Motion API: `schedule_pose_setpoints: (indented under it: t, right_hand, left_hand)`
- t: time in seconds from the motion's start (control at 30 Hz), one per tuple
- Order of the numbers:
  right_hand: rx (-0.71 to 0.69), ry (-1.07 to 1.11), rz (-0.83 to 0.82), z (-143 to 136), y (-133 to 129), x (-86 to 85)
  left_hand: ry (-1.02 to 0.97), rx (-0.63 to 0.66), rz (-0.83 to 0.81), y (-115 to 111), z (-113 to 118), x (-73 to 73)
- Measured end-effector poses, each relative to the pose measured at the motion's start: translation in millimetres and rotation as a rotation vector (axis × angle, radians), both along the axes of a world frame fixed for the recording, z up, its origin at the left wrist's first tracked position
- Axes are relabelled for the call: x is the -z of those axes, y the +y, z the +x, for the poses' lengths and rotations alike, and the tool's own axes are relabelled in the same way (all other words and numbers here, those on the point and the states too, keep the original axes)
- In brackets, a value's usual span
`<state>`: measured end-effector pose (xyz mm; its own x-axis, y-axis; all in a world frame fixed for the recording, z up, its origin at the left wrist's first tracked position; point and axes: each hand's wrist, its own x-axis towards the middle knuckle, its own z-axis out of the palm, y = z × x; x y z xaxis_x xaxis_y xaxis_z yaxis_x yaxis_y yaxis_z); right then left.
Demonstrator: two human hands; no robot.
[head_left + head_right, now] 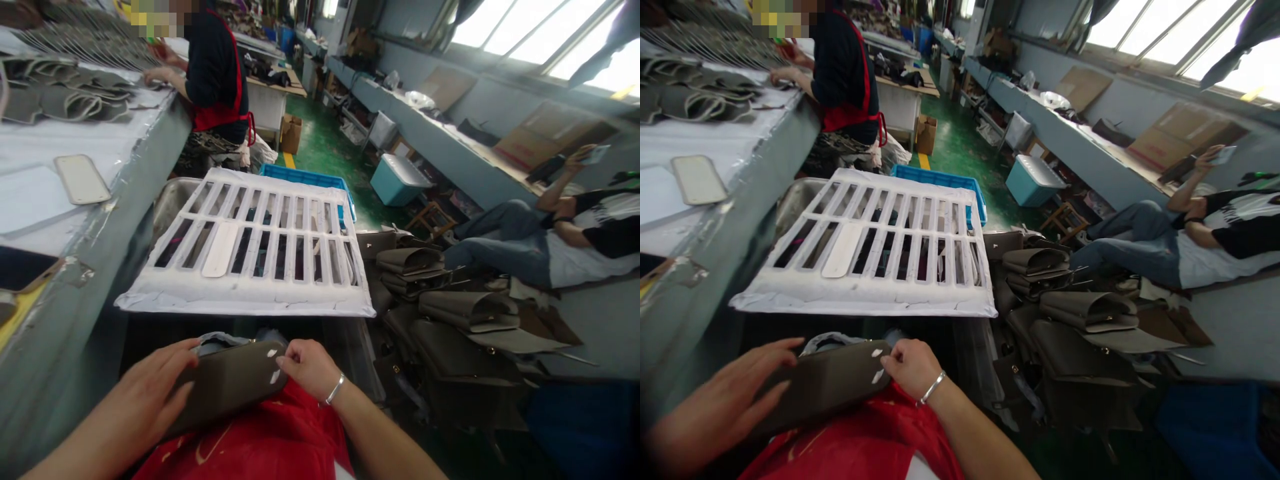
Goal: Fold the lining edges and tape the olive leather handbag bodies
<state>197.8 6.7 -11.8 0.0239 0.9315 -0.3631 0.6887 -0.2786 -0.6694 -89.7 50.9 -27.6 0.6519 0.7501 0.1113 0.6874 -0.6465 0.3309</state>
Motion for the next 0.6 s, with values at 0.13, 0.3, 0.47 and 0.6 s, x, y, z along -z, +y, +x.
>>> schedule_pose_setpoints:
  t: [0.13,0.3,0.47,0.6]
  right_hand:
    - [0.01,-0.004,0.022,1,0,3.6]
    - [0.017,0.012,0.017,2,-1,8.8]
    - [0.017,-0.036,-0.013,0,1,-1.3]
    - [0.012,-0.054,-0.001,0,1,-4.0]
  left_hand:
    - [-0.051,0.135,-0.017,-6,75,-0.9]
    - [-0.008,0.156,-0.054,-9,102,12.7]
    - [-0.047,0.151,-0.083,-8,103,7.3]
    - [-0.042,0.134,-0.113,-7,108,1.8]
